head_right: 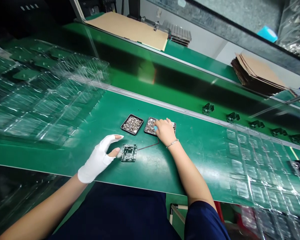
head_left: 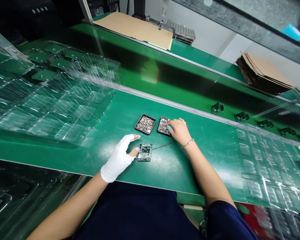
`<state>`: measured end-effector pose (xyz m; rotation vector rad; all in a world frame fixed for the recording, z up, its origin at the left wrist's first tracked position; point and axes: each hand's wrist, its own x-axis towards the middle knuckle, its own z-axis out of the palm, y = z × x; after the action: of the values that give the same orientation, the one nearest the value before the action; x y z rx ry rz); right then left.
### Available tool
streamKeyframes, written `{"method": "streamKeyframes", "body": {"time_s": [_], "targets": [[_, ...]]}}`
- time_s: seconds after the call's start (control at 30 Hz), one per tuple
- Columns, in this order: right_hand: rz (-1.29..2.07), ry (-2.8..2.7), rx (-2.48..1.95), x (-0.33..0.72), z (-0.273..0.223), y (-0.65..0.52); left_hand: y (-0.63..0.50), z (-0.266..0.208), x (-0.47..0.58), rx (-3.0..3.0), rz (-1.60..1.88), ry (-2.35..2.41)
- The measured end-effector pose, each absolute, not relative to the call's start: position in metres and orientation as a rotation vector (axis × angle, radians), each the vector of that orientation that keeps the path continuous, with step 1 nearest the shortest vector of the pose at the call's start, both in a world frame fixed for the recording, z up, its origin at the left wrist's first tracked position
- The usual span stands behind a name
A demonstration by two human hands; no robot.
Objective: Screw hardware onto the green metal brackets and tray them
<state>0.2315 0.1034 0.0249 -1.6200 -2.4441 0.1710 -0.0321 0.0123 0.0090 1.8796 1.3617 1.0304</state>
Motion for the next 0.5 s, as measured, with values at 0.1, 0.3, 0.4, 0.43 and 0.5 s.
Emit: {"method": "streamKeyframes", "body": {"time_s": [0.1,0.3,0.4,0.43,0.5], "targets": [[0.427,-2.147,-1.563,0.233,0.022,0.099,0.016,0.015,-0.031,1.928,1.092,1.351],[1.270,-1.490,-1.239,0.218,0.030,0.075,0.023,0.033,-0.020,1.989,1.167,1.298],[1.707,-1.334,-1.076,0.199,0.037,0.054,0.026,0.041,-0.005,2.115,1.183,1.142],[1.831,-1.283,-1.041,0.193,0.038,0.047,0.027,0.042,-0.001,2.151,1.188,1.096],[1.998,-1.158,-1.003,0.183,0.038,0.036,0.027,0.043,0.007,2.186,1.209,1.049]]}}
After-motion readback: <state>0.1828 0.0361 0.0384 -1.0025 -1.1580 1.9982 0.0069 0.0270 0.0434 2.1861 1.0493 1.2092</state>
